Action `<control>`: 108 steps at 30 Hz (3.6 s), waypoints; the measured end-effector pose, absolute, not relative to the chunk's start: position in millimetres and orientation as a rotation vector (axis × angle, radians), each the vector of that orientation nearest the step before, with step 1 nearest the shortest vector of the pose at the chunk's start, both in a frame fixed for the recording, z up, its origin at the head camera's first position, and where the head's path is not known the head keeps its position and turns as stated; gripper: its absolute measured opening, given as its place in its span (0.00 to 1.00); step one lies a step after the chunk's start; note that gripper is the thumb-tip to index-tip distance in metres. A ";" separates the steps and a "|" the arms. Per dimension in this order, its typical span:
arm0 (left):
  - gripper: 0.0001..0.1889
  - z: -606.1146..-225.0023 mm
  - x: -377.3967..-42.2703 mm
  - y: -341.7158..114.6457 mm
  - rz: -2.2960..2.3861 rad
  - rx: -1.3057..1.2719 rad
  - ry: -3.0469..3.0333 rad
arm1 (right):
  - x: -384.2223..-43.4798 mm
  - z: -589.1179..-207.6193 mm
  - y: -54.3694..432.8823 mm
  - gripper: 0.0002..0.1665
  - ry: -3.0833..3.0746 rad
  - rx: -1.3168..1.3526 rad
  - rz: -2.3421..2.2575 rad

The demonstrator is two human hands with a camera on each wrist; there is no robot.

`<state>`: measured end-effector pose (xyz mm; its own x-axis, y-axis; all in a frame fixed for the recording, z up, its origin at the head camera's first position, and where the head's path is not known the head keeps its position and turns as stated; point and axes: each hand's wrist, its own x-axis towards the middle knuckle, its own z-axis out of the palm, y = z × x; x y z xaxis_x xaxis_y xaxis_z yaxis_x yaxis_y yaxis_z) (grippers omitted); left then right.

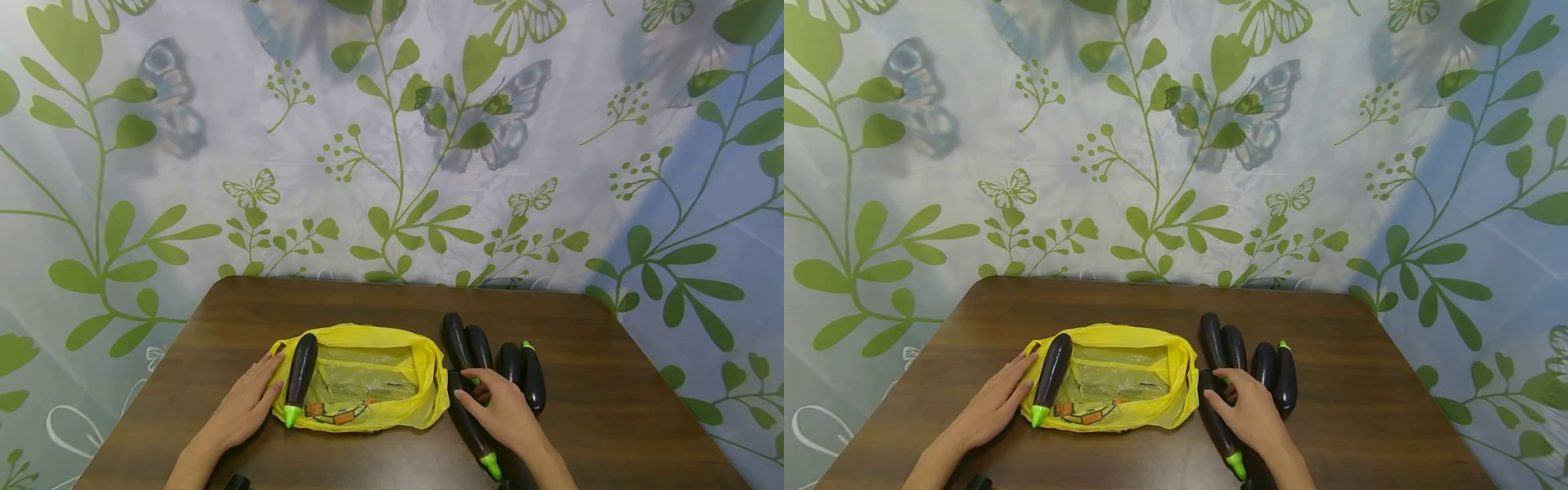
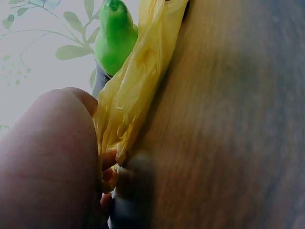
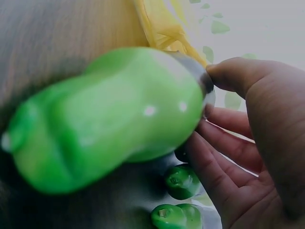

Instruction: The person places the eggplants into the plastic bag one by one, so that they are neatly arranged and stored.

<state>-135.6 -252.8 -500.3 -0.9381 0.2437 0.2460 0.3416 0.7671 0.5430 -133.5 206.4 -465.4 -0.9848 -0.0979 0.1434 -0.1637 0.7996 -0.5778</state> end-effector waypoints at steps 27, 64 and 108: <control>0.28 -505.0 -136.3 -254.0 -0.927 -0.471 -2.797 | -131.8 -464.1 206.1 0.25 -2.947 0.185 0.861; 0.28 -503.8 -136.5 -252.7 -0.940 -0.474 -2.801 | -133.7 -455.5 205.9 0.29 -2.781 0.101 0.992; 0.29 -502.0 -136.5 -255.0 -0.907 -0.441 -2.842 | -152.1 -445.1 165.4 0.28 -2.662 0.195 1.237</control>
<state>-136.5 -255.0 -502.0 -0.9494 0.2367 0.2063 0.3124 0.7771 0.5464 -152.1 165.4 -445.1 -0.9715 -0.0352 0.2343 -0.2018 0.6411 -0.7404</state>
